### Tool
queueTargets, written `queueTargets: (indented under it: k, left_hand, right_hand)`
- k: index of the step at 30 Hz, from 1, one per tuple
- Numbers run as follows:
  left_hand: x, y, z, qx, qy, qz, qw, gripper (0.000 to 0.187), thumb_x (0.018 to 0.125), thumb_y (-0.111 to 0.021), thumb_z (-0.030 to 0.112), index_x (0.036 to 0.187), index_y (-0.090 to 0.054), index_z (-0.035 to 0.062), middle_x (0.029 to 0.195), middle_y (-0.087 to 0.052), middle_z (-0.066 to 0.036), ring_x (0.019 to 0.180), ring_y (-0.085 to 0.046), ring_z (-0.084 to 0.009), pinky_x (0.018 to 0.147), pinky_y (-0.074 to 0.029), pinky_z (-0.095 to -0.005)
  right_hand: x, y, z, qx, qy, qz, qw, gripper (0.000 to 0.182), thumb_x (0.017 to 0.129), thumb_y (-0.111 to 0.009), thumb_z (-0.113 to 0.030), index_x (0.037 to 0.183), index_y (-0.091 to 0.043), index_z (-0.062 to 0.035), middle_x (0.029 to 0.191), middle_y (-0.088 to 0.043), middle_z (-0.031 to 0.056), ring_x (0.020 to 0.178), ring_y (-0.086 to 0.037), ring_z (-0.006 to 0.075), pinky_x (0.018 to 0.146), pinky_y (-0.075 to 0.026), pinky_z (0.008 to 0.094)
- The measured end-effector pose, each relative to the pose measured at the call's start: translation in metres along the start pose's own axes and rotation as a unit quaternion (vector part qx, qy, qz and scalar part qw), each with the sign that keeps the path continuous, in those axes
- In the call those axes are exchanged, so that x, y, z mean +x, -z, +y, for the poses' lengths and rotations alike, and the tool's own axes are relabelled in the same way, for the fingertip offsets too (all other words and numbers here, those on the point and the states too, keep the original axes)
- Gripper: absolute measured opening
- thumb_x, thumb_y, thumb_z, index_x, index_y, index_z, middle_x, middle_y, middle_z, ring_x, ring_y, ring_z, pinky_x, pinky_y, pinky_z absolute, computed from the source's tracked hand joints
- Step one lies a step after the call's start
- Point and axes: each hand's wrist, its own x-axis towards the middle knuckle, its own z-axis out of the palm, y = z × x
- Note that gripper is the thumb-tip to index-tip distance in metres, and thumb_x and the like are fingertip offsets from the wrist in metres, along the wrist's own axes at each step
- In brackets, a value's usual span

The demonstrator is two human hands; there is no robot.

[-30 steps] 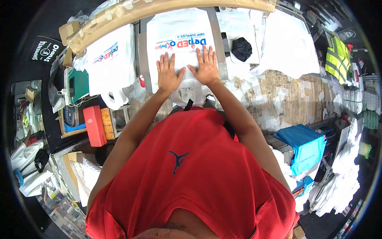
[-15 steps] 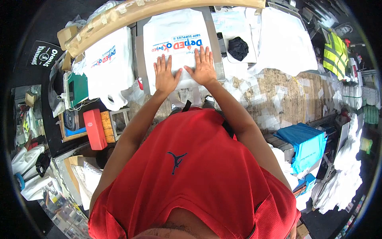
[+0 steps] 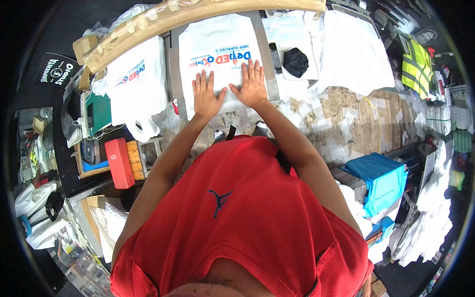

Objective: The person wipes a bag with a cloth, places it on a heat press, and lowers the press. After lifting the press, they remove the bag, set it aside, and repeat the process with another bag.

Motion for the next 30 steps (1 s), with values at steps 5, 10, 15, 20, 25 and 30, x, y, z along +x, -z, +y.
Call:
queueTargets:
  k: [5,10,15,20,25,30]
  left_hand:
    - [0.002,0.001,0.001,-0.004,0.003,0.000,1.000,0.079,0.089,-0.061,0.047,0.147,-0.037,-0.0002,0.154,-0.028,-0.030,0.144,-0.022,-0.0471,0.118,-0.014,-0.0583]
    - [-0.001,0.000,-0.003,0.009,-0.010,0.002,1.000,0.080,0.087,-0.064,0.047,0.148,-0.037,0.0035,0.154,-0.029,-0.027,0.144,-0.023,-0.0460,0.117,-0.016,-0.0584]
    - [0.001,0.001,-0.002,0.005,-0.012,0.007,1.000,0.079,0.086,-0.065,0.046,0.147,-0.039,0.0032,0.153,-0.031,-0.027,0.143,-0.026,-0.0461,0.117,-0.017,-0.0585]
    - [0.002,0.002,-0.002,0.010,-0.019,0.015,1.000,0.076,0.086,-0.065,0.046,0.145,-0.043,0.0039,0.152,-0.033,-0.028,0.141,-0.030,-0.0453,0.115,-0.022,-0.0588]
    - [0.006,0.008,0.000,0.032,-0.013,0.003,0.999,0.077,0.083,-0.068,0.047,0.143,-0.045,0.0046,0.149,-0.039,-0.026,0.140,-0.034,-0.0436,0.114,-0.023,-0.0612]
    - [0.018,0.022,0.003,0.048,0.012,-0.046,0.998,0.079,0.079,-0.070,0.049,0.141,-0.047,0.0054,0.147,-0.043,-0.022,0.138,-0.037,-0.0408,0.112,-0.023,-0.0645]
  right_hand:
    - [0.021,0.015,-0.030,-0.049,-0.047,-0.065,0.996,0.086,0.084,-0.062,-0.043,0.148,-0.032,0.0072,0.158,-0.018,0.0289,0.147,-0.006,0.0498,0.120,-0.003,0.0565]
    - [0.048,-0.003,-0.040,0.018,0.054,-0.080,0.995,0.061,0.092,-0.053,-0.026,0.149,-0.040,-0.0116,0.157,-0.022,0.0271,0.145,-0.015,0.0517,0.118,-0.015,0.0609]
    - [0.064,-0.010,-0.045,-0.049,0.008,-0.154,0.987,0.050,0.100,-0.045,-0.031,0.149,-0.041,-0.0234,0.155,-0.026,0.0282,0.142,-0.024,0.0519,0.112,-0.023,0.0652]
    - [0.070,-0.009,-0.051,-0.064,-0.008,-0.165,0.984,0.050,0.100,-0.045,-0.034,0.149,-0.041,-0.0244,0.153,-0.030,0.0281,0.141,-0.026,0.0503,0.110,-0.027,0.0656]
    - [0.074,0.002,-0.053,-0.056,-0.017,-0.175,0.983,0.050,0.099,-0.047,-0.035,0.148,-0.043,-0.0253,0.151,-0.032,0.0272,0.139,-0.031,0.0474,0.108,-0.030,0.0647]
    - [0.071,0.003,-0.056,-0.078,-0.019,-0.155,0.985,0.051,0.097,-0.051,-0.035,0.146,-0.045,-0.0259,0.150,-0.033,0.0258,0.135,-0.035,0.0427,0.105,-0.034,0.0644]
